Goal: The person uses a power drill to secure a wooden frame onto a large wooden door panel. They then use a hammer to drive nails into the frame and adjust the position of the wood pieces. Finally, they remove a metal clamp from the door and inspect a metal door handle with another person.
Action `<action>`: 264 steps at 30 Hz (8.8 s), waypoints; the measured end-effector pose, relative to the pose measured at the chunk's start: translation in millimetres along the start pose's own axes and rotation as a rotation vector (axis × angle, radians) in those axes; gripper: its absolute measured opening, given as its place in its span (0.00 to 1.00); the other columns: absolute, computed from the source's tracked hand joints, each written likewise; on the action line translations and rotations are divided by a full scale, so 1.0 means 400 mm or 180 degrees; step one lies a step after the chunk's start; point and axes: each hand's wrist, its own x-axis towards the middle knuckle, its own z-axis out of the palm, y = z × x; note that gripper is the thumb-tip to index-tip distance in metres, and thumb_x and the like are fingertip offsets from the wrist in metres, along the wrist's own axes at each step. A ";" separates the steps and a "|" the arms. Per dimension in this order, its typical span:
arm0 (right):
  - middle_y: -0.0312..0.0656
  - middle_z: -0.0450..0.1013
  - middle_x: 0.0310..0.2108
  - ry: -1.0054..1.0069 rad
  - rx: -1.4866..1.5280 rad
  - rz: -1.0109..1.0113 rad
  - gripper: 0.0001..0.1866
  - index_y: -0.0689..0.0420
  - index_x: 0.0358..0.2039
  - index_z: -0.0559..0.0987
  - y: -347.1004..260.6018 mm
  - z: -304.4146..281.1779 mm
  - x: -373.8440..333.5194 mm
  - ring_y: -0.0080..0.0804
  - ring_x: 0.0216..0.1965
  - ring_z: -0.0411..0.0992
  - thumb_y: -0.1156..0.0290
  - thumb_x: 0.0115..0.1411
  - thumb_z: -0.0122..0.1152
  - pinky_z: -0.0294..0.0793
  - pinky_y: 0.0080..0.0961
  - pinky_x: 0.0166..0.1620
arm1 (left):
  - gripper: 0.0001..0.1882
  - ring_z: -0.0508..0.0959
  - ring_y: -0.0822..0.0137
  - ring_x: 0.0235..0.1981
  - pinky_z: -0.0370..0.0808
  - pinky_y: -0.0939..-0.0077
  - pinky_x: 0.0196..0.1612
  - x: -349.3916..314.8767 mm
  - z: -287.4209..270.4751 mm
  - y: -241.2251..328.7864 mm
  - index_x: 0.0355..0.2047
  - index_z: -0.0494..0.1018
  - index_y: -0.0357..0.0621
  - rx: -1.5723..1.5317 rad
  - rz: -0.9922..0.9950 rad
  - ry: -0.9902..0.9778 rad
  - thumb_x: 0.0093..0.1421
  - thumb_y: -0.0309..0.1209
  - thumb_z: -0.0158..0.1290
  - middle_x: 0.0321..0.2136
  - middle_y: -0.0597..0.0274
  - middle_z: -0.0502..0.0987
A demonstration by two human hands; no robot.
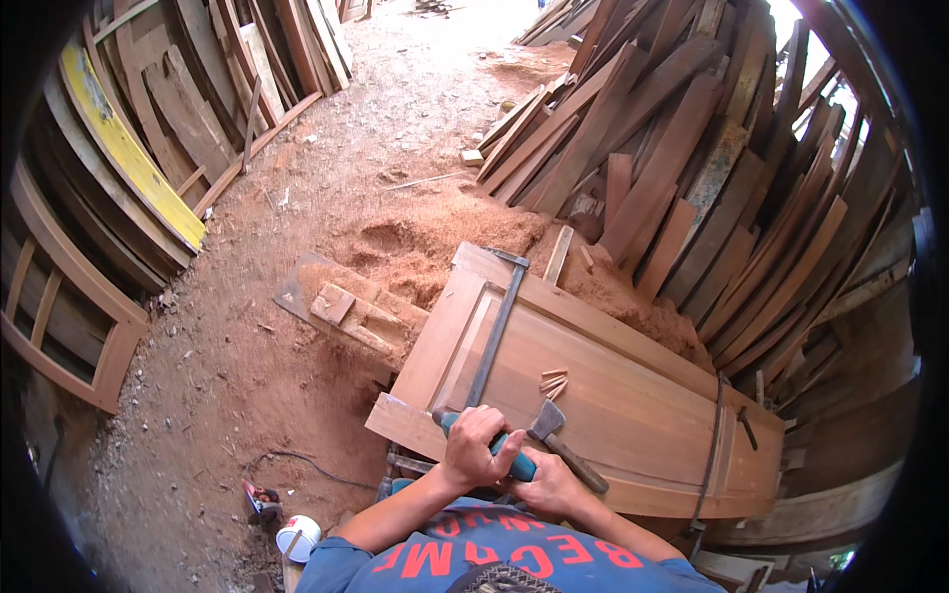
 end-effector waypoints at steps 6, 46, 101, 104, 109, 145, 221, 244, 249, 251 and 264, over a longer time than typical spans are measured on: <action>0.51 0.81 0.36 -0.0235 -0.0171 0.0713 0.20 0.59 0.46 0.79 0.009 0.016 0.014 0.39 0.39 0.81 0.63 0.56 0.69 0.77 0.36 0.43 | 0.17 0.72 0.48 0.24 0.66 0.58 0.31 -0.018 0.001 -0.013 0.21 0.70 0.41 -0.0204 -0.0042 0.0067 0.59 0.40 0.58 0.20 0.51 0.70; 0.56 0.80 0.34 -0.0373 -0.1331 0.0299 0.21 0.61 0.44 0.79 -0.073 0.090 0.241 0.59 0.37 0.79 0.65 0.52 0.73 0.79 0.44 0.39 | 0.15 0.70 0.54 0.23 0.65 0.62 0.31 -0.048 -0.102 -0.228 0.22 0.71 0.42 -0.0583 -0.0710 0.0776 0.60 0.39 0.55 0.21 0.56 0.71; 0.60 0.78 0.29 -0.1128 -0.2641 0.0567 0.18 0.61 0.34 0.76 -0.215 0.104 0.410 0.62 0.36 0.78 0.65 0.47 0.72 0.77 0.52 0.40 | 0.13 0.71 0.54 0.25 0.68 0.61 0.32 -0.078 -0.134 -0.300 0.29 0.69 0.42 -0.0474 -0.0907 0.1497 0.59 0.38 0.55 0.25 0.56 0.72; 0.60 0.78 0.29 -0.1166 -0.2662 0.0605 0.17 0.61 0.34 0.77 -0.215 0.107 0.415 0.62 0.36 0.77 0.65 0.47 0.71 0.76 0.52 0.41 | 0.12 0.71 0.55 0.25 0.68 0.61 0.32 -0.083 -0.135 -0.301 0.29 0.69 0.42 -0.0531 -0.0856 0.1575 0.59 0.38 0.55 0.25 0.55 0.72; 0.60 0.78 0.29 -0.1206 -0.2746 0.0509 0.16 0.61 0.33 0.77 -0.214 0.114 0.425 0.62 0.36 0.78 0.66 0.47 0.70 0.77 0.52 0.41 | 0.13 0.75 0.53 0.27 0.72 0.61 0.35 -0.101 -0.136 -0.307 0.31 0.69 0.41 -0.0422 -0.0952 0.1443 0.61 0.39 0.53 0.27 0.52 0.77; 0.59 0.78 0.27 -0.1149 -0.2781 0.0400 0.14 0.60 0.33 0.78 -0.136 0.118 0.450 0.61 0.33 0.78 0.66 0.48 0.67 0.78 0.52 0.40 | 0.11 0.73 0.53 0.27 0.69 0.60 0.35 -0.122 -0.094 -0.348 0.33 0.68 0.43 -0.0272 -0.0881 0.1487 0.60 0.37 0.53 0.27 0.54 0.75; 0.59 0.77 0.24 -0.1126 -0.2932 0.0141 0.12 0.59 0.29 0.77 -0.233 0.158 0.466 0.61 0.31 0.78 0.65 0.48 0.66 0.78 0.51 0.38 | 0.12 0.75 0.50 0.28 0.72 0.59 0.34 -0.107 -0.188 -0.335 0.32 0.70 0.40 -0.0279 -0.0789 0.1789 0.59 0.37 0.56 0.28 0.51 0.76; 0.57 0.81 0.32 -0.1273 -0.2785 -0.0212 0.15 0.62 0.35 0.82 -0.222 0.124 0.444 0.55 0.38 0.81 0.69 0.46 0.62 0.80 0.48 0.44 | 0.17 0.77 0.58 0.31 0.75 0.64 0.38 -0.136 -0.132 -0.349 0.33 0.67 0.37 -0.0357 -0.0913 0.1818 0.65 0.41 0.48 0.28 0.50 0.73; 0.56 0.81 0.33 -0.1169 -0.2803 -0.0459 0.17 0.58 0.38 0.83 -0.129 0.149 0.464 0.56 0.39 0.81 0.67 0.47 0.64 0.80 0.47 0.45 | 0.16 0.75 0.59 0.30 0.74 0.64 0.38 -0.143 -0.124 -0.357 0.32 0.67 0.38 -0.0297 -0.1018 0.1804 0.66 0.41 0.45 0.27 0.52 0.71; 0.57 0.81 0.32 -0.1115 -0.2827 -0.0537 0.13 0.60 0.33 0.84 -0.130 0.149 0.462 0.55 0.39 0.81 0.68 0.46 0.62 0.81 0.46 0.44 | 0.16 0.73 0.60 0.29 0.73 0.64 0.37 -0.162 -0.129 -0.382 0.31 0.65 0.38 0.0038 -0.1036 0.1628 0.67 0.40 0.43 0.27 0.54 0.69; 0.56 0.80 0.30 -0.1265 -0.2525 -0.0826 0.14 0.60 0.31 0.83 -0.101 0.095 0.470 0.55 0.37 0.80 0.64 0.49 0.61 0.80 0.47 0.43 | 0.21 0.73 0.67 0.28 0.71 0.67 0.35 -0.110 -0.095 -0.332 0.27 0.66 0.37 -0.0254 -0.1263 0.2248 0.71 0.42 0.40 0.23 0.57 0.72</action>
